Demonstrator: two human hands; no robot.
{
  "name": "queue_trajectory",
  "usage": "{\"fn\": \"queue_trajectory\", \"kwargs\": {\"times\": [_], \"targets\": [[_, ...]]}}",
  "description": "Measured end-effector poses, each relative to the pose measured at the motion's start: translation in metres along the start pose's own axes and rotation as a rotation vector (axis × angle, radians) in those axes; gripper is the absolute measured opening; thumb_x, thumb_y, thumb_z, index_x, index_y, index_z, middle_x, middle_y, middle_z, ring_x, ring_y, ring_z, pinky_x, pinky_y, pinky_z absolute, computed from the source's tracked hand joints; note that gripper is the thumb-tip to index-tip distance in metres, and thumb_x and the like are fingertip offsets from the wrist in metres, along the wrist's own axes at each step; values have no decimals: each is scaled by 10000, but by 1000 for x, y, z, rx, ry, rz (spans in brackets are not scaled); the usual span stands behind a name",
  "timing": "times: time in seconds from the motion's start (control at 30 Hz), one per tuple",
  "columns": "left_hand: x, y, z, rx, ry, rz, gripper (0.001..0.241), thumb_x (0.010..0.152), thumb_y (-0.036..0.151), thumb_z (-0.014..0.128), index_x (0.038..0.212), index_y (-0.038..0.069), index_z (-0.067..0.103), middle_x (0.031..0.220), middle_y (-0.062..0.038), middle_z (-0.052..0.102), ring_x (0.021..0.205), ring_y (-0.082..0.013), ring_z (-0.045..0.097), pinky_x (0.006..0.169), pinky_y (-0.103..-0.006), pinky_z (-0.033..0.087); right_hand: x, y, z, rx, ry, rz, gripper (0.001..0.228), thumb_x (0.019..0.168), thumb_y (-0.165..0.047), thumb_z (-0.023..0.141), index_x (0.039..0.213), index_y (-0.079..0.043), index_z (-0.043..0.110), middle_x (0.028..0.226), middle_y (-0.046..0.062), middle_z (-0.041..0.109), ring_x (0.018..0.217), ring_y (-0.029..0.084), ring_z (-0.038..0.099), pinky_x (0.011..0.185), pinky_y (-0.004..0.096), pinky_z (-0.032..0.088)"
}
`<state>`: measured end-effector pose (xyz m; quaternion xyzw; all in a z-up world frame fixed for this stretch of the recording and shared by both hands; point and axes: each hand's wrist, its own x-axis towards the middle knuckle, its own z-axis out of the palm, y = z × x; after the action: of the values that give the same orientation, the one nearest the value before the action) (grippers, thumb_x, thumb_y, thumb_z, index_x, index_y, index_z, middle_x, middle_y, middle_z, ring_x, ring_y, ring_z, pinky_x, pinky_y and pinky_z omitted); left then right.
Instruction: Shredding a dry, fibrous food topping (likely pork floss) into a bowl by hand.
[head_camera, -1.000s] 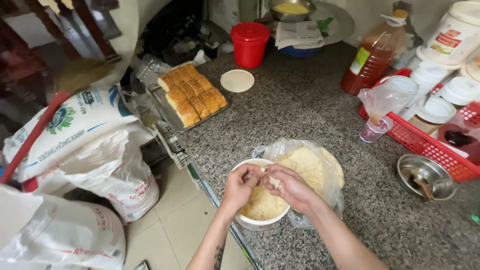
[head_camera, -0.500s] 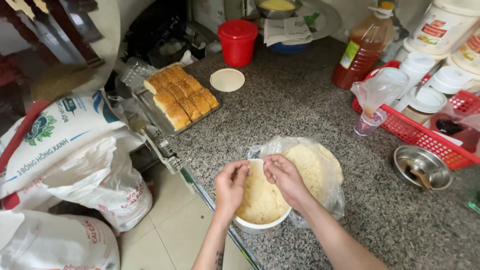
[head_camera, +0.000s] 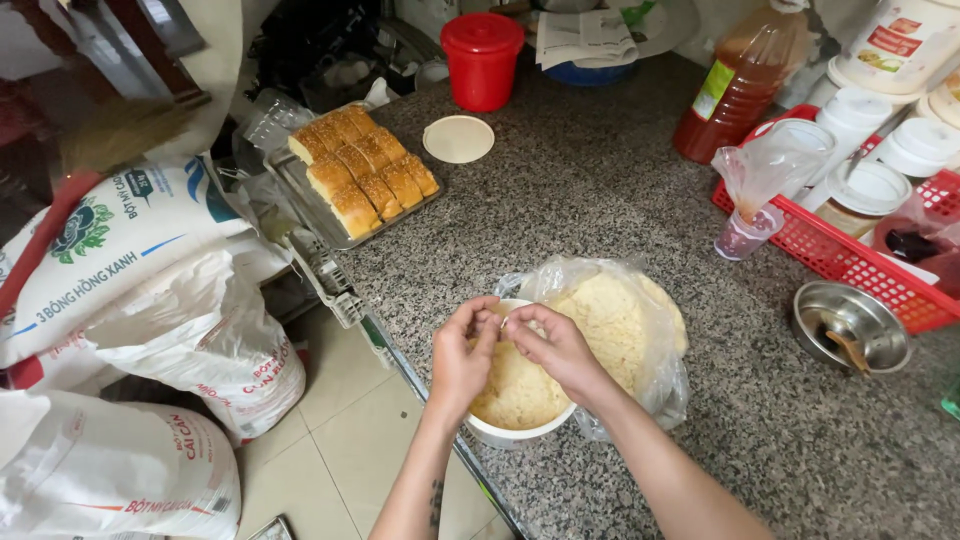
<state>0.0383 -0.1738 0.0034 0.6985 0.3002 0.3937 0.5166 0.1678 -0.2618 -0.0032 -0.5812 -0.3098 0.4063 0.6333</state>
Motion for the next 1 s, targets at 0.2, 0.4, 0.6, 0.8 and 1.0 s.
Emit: {"fn": "queue_trajectory", "kwargs": {"times": [0.2, 0.4, 0.6, 0.8, 1.0], "targets": [[1, -1, 2, 68, -19, 60, 219, 871, 49, 738, 1070, 124, 786, 772, -54, 763, 724, -206, 739, 773, -373, 592, 1, -7, 3, -44, 23, -16, 107, 953, -56, 654, 1046, -48, 706, 794, 6, 542, 662, 48, 513, 561, 170, 450], [1, -10, 5, 104, -7, 92, 118, 901, 102, 725, 983, 146, 798, 741, -43, 764, 721, -236, 749, 759, -363, 586, 3, -2, -2, -98, 38, -38, 91, 988, -117, 643, 1026, -71, 710, 706, -17, 524, 606, 25, 469, 512, 153, 414], [0, -12, 5, 128, -48, 96, 65, 922, 153, 712, 921, 134, 774, 717, -70, 723, 735, -269, 715, 743, -387, 565, -8, -12, 2, -231, 58, -112, 63, 954, -99, 695, 1001, -71, 726, 781, 35, 634, 728, 96, 517, 683, 245, 505], [-4, 6, -1, 151, -84, 72, 142, 993, 165, 612, 935, 97, 722, 677, -116, 696, 702, -347, 680, 704, -449, 544, -9, -18, 5, -167, 73, -70, 90, 989, -102, 615, 1007, -96, 703, 664, -40, 518, 583, 18, 452, 499, 160, 409], [-3, 7, -2, 150, -117, 38, 161, 1015, 188, 580, 937, 109, 696, 681, -106, 697, 727, -332, 670, 720, -447, 540, -3, -12, 5, -136, 78, -47, 116, 980, -88, 586, 980, -82, 702, 648, -19, 509, 542, 16, 435, 444, 149, 364]]}}
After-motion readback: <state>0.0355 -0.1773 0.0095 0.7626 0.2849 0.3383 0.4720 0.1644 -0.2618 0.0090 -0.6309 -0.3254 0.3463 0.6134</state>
